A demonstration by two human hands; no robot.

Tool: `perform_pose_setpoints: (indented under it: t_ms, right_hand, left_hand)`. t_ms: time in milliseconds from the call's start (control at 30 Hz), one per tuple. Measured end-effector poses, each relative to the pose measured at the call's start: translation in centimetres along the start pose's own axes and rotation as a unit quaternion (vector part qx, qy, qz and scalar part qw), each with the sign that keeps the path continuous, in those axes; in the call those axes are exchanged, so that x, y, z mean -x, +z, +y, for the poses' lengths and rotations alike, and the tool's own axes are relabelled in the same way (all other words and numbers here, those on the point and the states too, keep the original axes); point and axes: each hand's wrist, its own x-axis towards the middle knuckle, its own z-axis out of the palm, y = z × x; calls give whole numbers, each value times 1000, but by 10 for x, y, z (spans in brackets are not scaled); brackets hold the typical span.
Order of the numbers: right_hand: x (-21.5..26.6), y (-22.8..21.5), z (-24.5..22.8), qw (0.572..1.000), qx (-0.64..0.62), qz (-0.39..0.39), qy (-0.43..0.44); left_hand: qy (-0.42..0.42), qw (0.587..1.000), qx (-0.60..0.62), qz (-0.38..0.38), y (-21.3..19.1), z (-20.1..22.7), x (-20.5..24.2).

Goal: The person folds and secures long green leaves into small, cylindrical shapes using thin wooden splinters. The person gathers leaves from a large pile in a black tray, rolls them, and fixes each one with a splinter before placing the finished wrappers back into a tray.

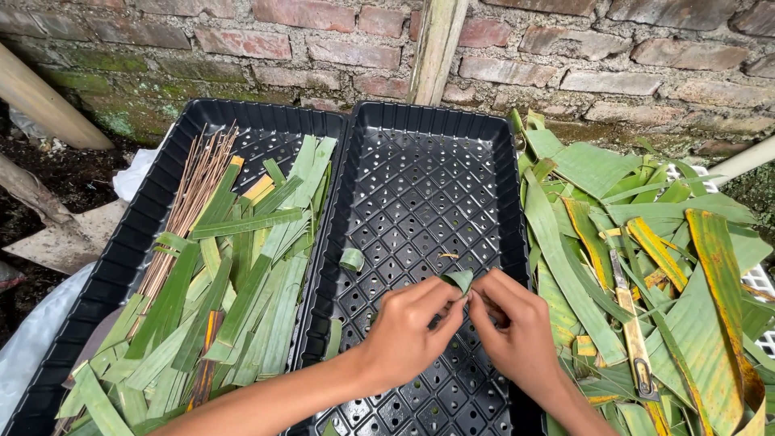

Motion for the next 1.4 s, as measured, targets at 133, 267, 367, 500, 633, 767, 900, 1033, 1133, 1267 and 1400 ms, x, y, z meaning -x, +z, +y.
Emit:
perform_pose_setpoints:
  t_ms: [133,267,367,500,633,767,900,1033,1133,1267,1400]
  right_hand:
    - [-1,-8,3,999,-33,-13,19]
    - [-4,-20,-2,997,-65,-36,5]
    - [3,-24,-1,996,-70,-46,-1]
    - [3,-29,1,995,44,-90,3]
    - [6,-29,2,966,180,-156,101]
    - [12,-23,16,964,160,-186,102]
    - [11,-15,6,984,115,-125,48]
    - [6,-6,5,993,62,-96,34]
    - [4,2,15,996,13,-85,36]
    - [3,11,27,994,57,-85,30]
    - [4,17,26,989,117,-86,32]
  left_hand:
    - [-147,976,159,2,-7,-5,-11]
    - [-382,839,384,-49,-17,-14,-16]
    - [-399,802,441,-57,-26,-15,-13]
    - [-341,855,386,-67,-31,-18,-9]
    - [-352,879,313,-67,-25,-25,-4]
    - [-391,872,282,-84,-22,-30,-2]
    - [-439,847,289,-74,-19,-32,3]
    - [-456,829,317,-69,-16,-28,5]
    - [-456,841,280,-78,-15,-25,6]
    - [-463,831,303,-65,-15,-31,10]
    - [-511,790,336,-36,-15,-32,12]
